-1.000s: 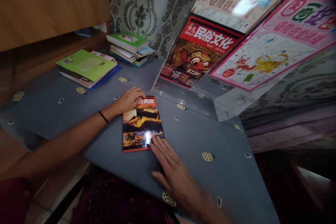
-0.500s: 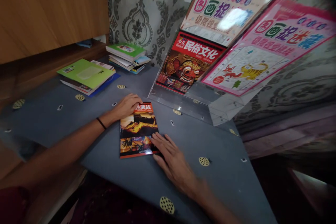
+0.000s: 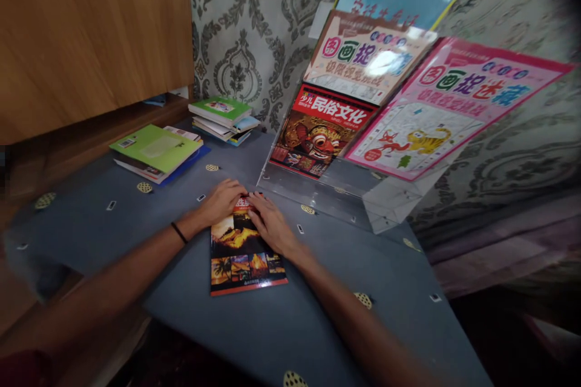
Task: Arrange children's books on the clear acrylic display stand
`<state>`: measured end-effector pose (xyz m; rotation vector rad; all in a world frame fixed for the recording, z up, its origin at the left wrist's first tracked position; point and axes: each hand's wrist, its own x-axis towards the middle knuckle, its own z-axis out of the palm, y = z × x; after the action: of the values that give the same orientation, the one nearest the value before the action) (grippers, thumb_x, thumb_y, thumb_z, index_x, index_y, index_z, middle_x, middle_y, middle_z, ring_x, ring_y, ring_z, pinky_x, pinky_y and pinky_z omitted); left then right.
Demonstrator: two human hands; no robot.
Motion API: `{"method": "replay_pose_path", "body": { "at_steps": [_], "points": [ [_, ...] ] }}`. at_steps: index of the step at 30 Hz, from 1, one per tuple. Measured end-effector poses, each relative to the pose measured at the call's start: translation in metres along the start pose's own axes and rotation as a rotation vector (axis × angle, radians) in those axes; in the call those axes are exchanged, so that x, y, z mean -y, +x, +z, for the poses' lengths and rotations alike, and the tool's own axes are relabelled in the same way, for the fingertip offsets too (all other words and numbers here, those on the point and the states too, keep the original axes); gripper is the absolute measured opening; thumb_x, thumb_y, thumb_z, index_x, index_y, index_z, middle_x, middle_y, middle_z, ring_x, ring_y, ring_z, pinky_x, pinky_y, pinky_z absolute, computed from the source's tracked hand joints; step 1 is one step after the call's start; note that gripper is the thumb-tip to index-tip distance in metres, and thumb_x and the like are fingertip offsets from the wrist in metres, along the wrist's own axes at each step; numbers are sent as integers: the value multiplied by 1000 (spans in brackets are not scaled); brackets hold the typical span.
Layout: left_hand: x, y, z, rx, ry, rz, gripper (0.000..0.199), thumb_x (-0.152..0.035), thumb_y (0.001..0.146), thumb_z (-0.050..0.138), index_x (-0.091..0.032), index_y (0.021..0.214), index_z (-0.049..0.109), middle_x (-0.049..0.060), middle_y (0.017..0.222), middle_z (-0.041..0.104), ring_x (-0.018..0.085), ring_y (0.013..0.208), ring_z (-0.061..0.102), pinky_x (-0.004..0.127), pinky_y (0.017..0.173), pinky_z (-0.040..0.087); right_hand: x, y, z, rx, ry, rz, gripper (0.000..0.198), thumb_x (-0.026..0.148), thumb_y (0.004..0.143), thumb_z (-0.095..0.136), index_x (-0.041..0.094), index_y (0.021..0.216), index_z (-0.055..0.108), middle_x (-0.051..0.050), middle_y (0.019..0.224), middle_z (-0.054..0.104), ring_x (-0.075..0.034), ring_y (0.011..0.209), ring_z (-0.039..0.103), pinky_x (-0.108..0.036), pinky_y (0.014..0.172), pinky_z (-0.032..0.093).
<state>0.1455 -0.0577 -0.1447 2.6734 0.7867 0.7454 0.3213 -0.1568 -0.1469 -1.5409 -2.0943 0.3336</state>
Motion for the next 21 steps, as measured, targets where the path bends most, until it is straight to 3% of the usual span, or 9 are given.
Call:
{"method": "replay_pose_path", "body": {
  "at_steps": [6,10,16,21],
  "points": [
    [-12,-17,-16,18,307,-293,31,-25,100,42,-15,120,62,16,123,62,30,111,56,45,94,46,6,-4,1,-8,-102,44,41,23,100,43,14,137,57,-16,150,52,-25,145,41,-49,120,33],
    [-19,-46,-24,-25,354,-397,39,-34,99,46,-13,130,55,22,131,59,35,116,56,50,96,45,15,-5,-2,-30,-158,84,40,22,99,44,14,136,58,-17,149,52,-26,145,41,-50,119,34],
    [-44,-84,-15,-190,-21,-398,44,-39,94,51,-18,133,54,21,131,62,40,130,50,56,107,38,22,-4,-6,-41,-193,140,38,23,100,44,14,134,60,-18,148,52,-30,144,41,-54,117,34],
    [-53,-81,-16,-252,-425,-504,48,-39,89,56,-18,133,52,18,135,60,34,129,53,54,113,35,22,-5,-5,-71,-149,138,36,21,99,46,12,130,61,-20,148,53,-28,143,43,-50,116,37]
  ]
}}
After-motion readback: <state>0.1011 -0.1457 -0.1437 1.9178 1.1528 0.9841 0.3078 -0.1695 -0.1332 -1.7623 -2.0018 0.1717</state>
